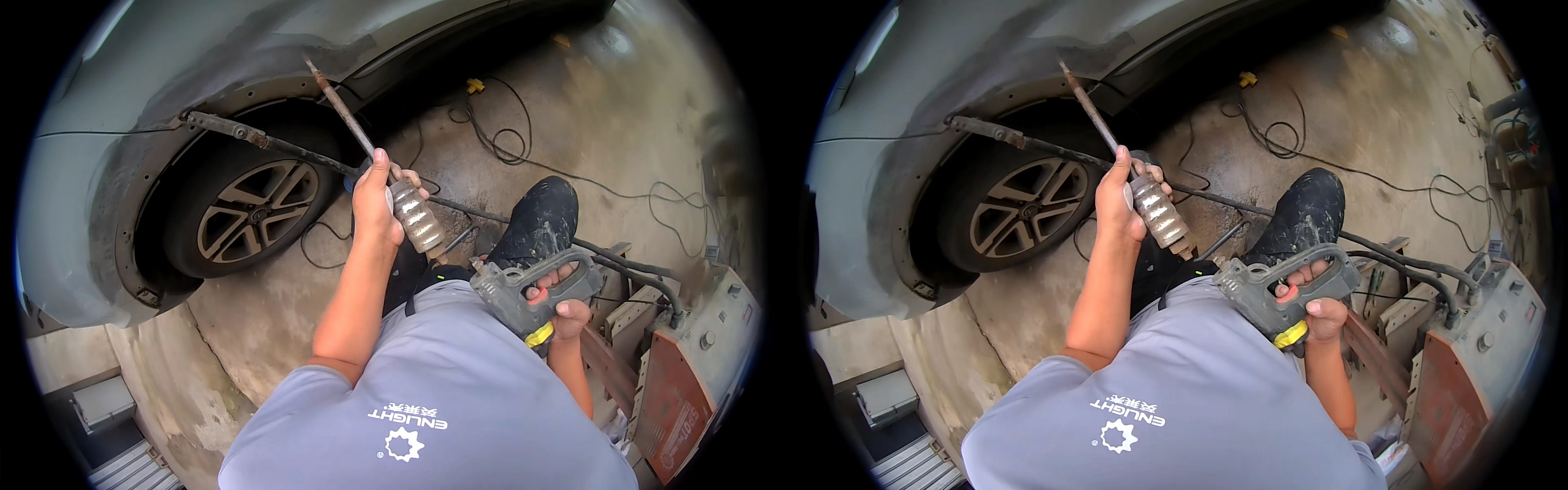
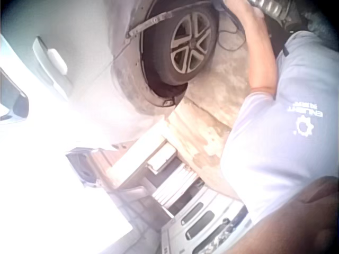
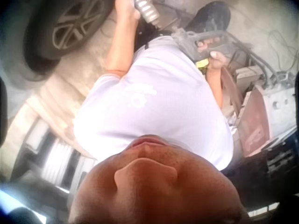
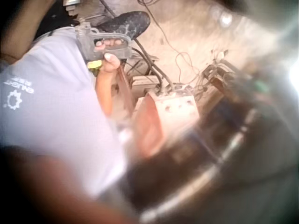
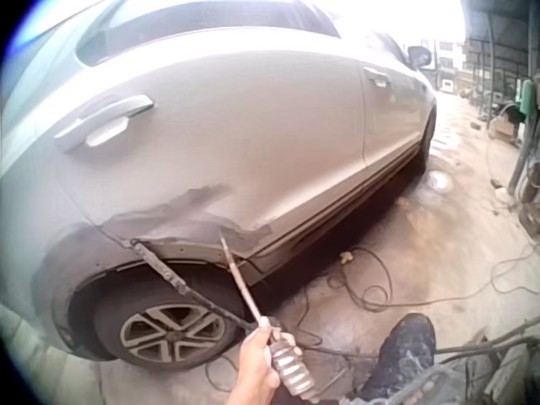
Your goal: The person uses a pneumatic dent puller and a hammer to repair a dent on the rear quarter panel of a silver car. They repeatedly attach the puller to the dented area, apply tension, and strike the tool with a hammer to gradually flatten the panel.
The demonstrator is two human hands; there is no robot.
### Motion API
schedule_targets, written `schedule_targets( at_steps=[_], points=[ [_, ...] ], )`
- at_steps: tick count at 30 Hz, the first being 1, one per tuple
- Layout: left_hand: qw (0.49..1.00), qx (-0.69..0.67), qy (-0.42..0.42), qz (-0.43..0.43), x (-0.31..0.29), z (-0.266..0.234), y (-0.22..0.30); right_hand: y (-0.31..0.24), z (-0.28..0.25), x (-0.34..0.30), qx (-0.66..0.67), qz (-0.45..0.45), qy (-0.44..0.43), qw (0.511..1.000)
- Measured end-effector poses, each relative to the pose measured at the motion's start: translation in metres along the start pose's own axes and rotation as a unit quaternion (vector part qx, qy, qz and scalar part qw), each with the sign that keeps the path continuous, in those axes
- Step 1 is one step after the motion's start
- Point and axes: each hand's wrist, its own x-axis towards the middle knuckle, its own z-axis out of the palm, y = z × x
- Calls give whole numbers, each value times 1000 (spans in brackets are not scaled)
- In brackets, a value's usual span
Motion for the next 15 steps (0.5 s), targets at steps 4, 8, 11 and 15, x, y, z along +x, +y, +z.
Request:
schedule_targets(
  at_steps=[4,8,11,15],
  points=[
    [1000,-11,-15,-10,-3,1,4,0,-14,2,-12,0,-15,1000],
    [1000,-6,-16,-1,-5,2,8,3,-18,0,13,-1,-14,1000],
    [1000,-17,-26,-4,-5,4,11,3,-16,0,17,2,-21,1000],
    [1000,-19,-24,-3,-7,5,11,2,-10,1,10,2,-17,1000]
  ],
)
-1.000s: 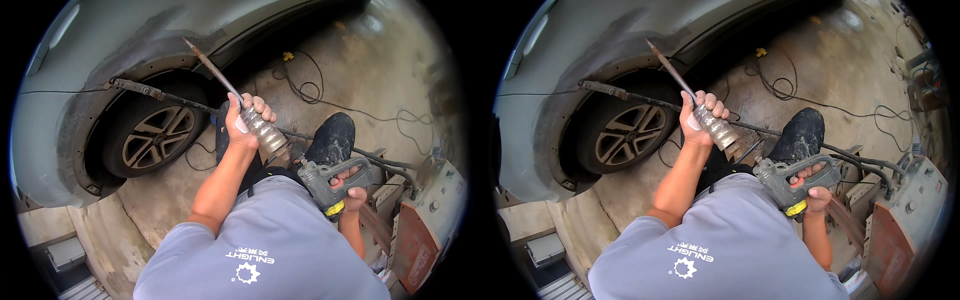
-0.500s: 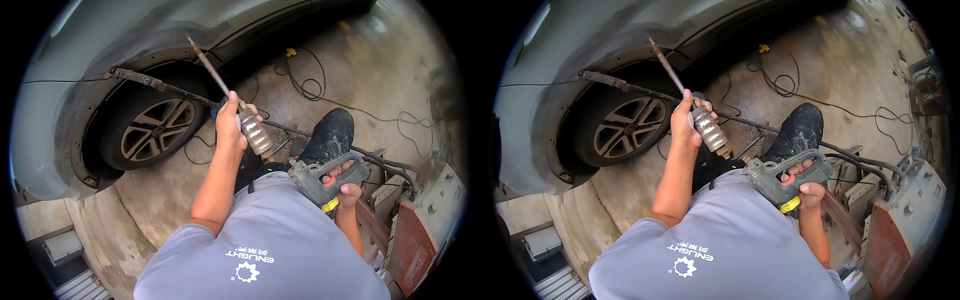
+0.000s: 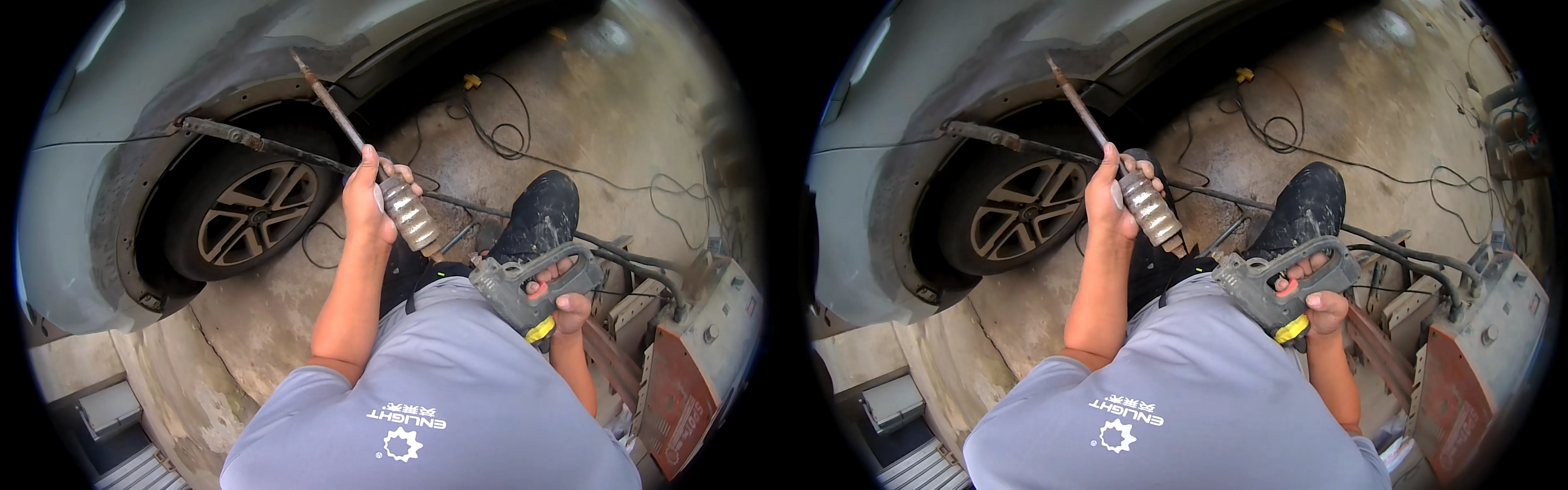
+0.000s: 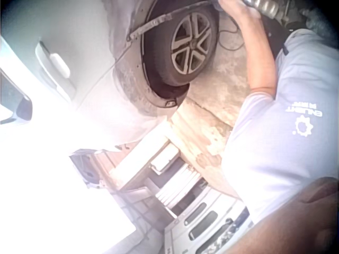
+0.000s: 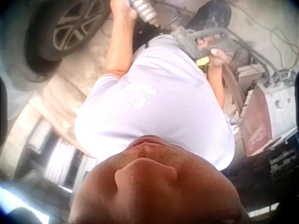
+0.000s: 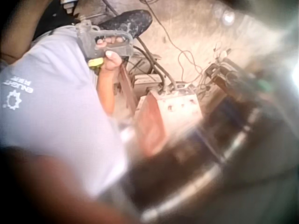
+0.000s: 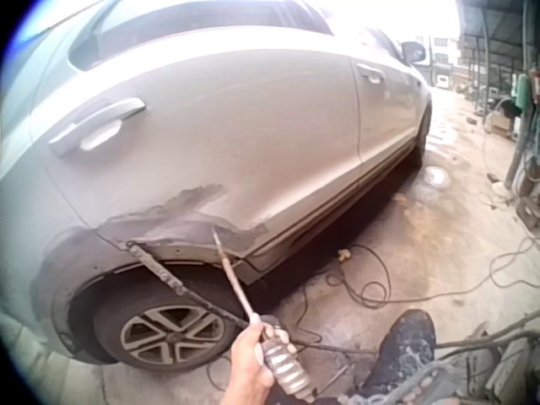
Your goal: The person uses a pneumatic dent puller and a hammer to repair a dent on the rear quarter panel of a silver car. They repeatedly attach the puller to the dented area, apply tension, and strike the tool with a hammer to gradually flatten the panel.
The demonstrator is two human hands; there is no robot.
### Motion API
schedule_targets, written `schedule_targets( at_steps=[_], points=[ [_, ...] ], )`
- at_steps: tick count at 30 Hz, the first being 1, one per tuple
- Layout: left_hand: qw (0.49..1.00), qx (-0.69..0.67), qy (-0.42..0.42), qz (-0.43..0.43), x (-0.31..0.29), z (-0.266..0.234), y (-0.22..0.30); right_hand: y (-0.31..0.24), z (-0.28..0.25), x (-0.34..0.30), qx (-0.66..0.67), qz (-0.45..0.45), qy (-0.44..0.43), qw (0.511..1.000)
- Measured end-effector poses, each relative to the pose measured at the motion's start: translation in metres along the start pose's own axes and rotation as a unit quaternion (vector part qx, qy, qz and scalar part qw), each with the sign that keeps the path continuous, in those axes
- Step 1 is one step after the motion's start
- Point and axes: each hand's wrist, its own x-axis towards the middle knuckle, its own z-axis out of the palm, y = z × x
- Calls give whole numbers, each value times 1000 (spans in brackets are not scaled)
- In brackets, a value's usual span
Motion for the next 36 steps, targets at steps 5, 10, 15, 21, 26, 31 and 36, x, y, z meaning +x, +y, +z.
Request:
schedule_targets(
  at_steps=[5,10,15,21,26,31,36],
  points=[
    [997,-55,-61,-12,2,-2,-5,-2,3,0,-23,18,35,999],
    [986,-114,-117,-14,12,-1,-10,-5,21,7,-35,56,68,995],
    [985,-124,-121,-15,15,7,-16,-6,11,4,-19,57,59,996],
    [987,-120,-109,-10,13,9,-19,-4,15,10,-17,68,58,996],
    [987,-128,-99,-14,11,11,-19,-6,33,10,-38,51,91,994],
    [986,-144,-81,-18,13,15,-19,-5,37,6,-44,24,83,995],
    [983,-153,-104,-14,20,15,-11,-2,21,10,-43,18,0,999]
  ],
)
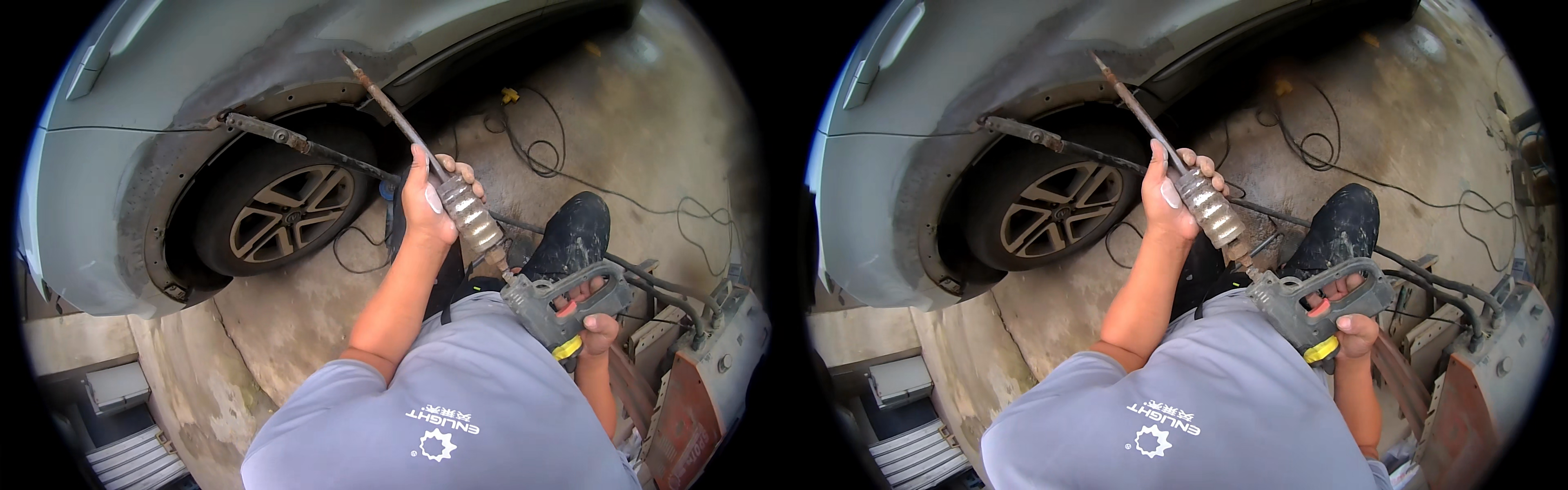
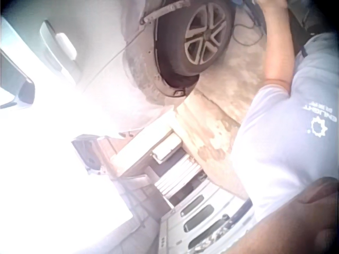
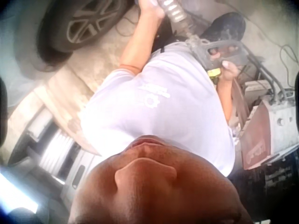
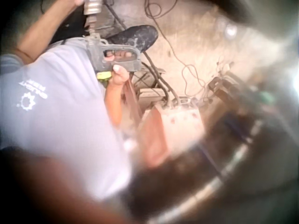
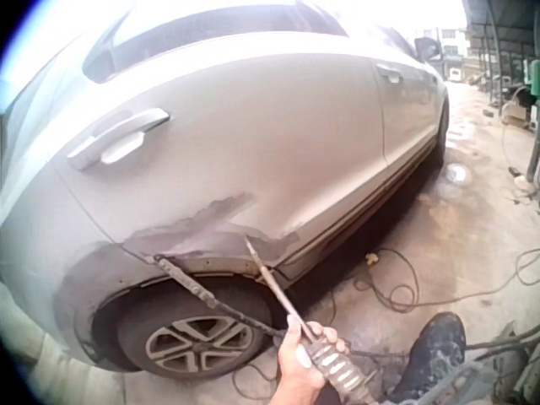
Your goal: The person uses a pneumatic dent puller and a hammer to repair a dent on the rear quarter panel of a silver car. They repeatedly attach the puller to the dented area, apply tension, and strike the tool with a hammer to gradually flatten the panel.
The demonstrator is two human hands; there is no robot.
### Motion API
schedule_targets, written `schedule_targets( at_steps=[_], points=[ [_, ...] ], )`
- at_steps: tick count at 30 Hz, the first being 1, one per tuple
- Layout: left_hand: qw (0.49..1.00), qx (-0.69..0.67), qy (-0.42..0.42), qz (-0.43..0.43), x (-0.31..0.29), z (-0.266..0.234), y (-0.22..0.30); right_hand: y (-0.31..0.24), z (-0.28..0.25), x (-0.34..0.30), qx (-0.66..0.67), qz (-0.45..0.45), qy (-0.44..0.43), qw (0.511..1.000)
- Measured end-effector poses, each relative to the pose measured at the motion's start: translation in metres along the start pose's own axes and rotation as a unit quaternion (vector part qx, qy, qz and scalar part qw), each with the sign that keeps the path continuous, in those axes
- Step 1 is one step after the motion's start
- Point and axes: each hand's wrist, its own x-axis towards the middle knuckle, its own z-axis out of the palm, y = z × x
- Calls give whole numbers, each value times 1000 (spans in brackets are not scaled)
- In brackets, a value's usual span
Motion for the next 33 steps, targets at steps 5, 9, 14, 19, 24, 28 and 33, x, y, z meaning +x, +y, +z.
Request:
schedule_targets(
  at_steps=[5,9,14,19,24,28,33],
  points=[
    [999,15,33,7,36,1,43,2,-4,-1,-12,-3,21,1000],
    [990,92,87,61,-5,11,-7,4,-13,-8,15,-46,32,998],
    [991,96,84,48,-10,5,-3,3,-7,-12,37,-29,83,995],
    [999,0,-28,14,-8,-5,-5,5,-16,-4,29,-6,16,999],
    [940,-200,-274,-17,-9,-45,5,9,-28,2,31,-10,1,999],
    [994,101,33,3,-27,-19,20,5,-22,0,22,15,31,999],
    [975,190,115,29,-26,-27,16,7,-18,-1,33,23,24,999]
  ],
)
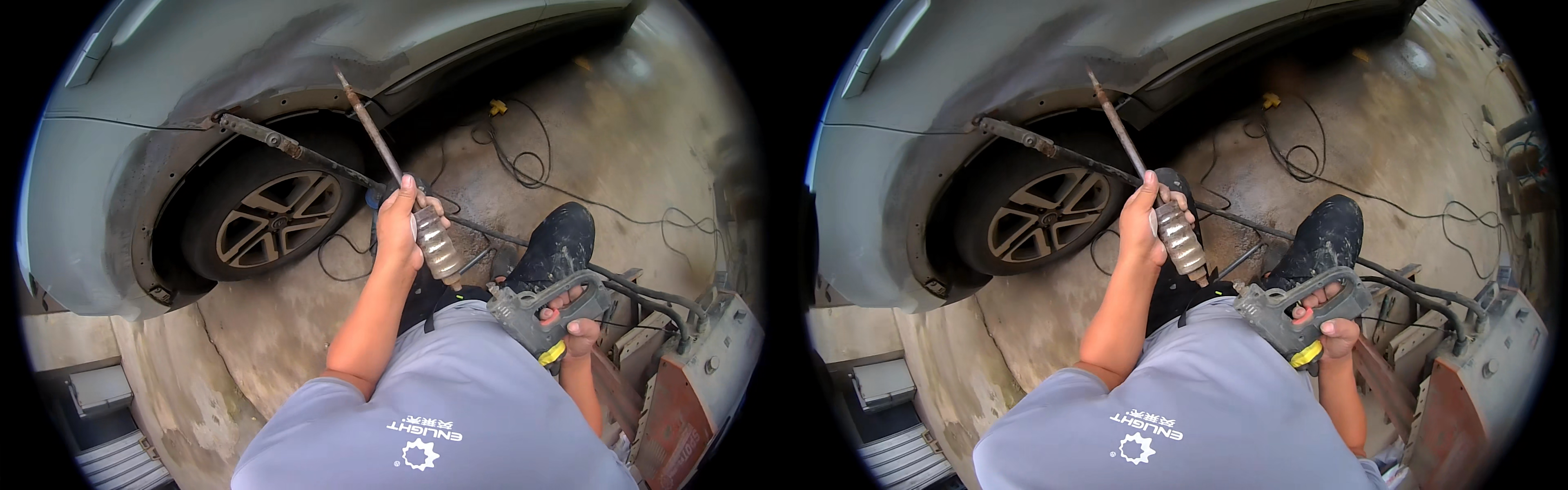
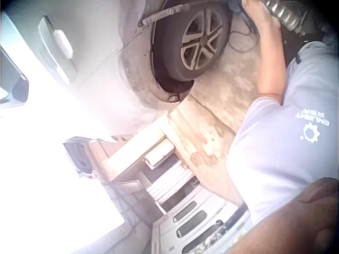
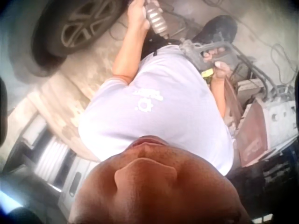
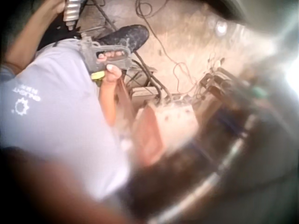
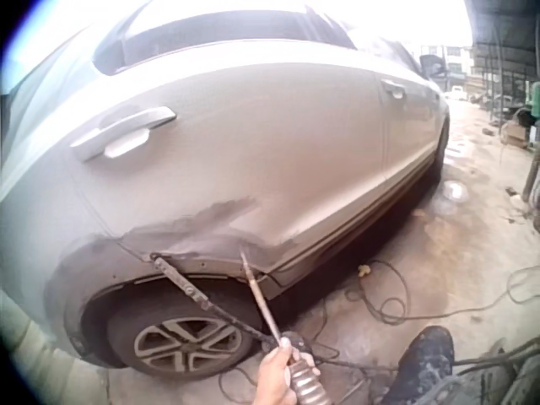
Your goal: The person uses a pneumatic dent puller and a hammer to repair a dent on the rear quarter panel of a silver car. They repeatedly attach the puller to the dented area, apply tension, and strike the tool with a hammer to gradually flatten the panel.
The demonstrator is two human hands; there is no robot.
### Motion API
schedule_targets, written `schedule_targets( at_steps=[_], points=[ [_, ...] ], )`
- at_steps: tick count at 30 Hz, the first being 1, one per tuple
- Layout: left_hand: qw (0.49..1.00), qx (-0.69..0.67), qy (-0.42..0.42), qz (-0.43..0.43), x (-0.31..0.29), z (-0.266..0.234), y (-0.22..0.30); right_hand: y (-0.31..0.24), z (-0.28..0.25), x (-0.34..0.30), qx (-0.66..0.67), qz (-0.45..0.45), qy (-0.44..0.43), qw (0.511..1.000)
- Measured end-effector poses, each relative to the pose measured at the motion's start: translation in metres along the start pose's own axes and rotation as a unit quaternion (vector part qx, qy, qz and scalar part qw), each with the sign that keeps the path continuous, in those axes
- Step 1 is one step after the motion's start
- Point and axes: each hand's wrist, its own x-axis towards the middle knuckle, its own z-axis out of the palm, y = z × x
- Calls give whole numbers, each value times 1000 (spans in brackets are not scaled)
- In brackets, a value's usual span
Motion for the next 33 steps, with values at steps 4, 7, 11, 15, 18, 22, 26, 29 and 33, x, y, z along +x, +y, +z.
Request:
schedule_targets(
  at_steps=[4,7,11,15,18,22,26,29,33],
  points=[
    [999,-31,-25,-18,-5,-1,8,0,9,-5,-27,-9,53,998],
    [999,-27,-34,-11,-4,-3,7,0,5,-5,-6,-10,20,1000],
    [999,-21,-36,-3,-9,-1,13,1,4,-4,-10,-3,11,1000],
    [999,-33,-43,-5,-7,0,16,0,16,-4,-28,6,52,998],
    [999,-34,-38,-3,-6,3,14,-1,13,-4,-26,13,28,999],
    [997,-75,-31,-19,-10,14,12,-3,7,-4,-9,22,22,999],
    [993,-89,-72,-22,-5,13,9,-3,7,-1,0,31,13,999],
    [991,-101,-84,-23,-4,16,6,-2,5,1,-4,45,20,999],
    [992,-100,-68,-28,-4,23,3,-5,16,3,-15,57,36,998]
  ],
)
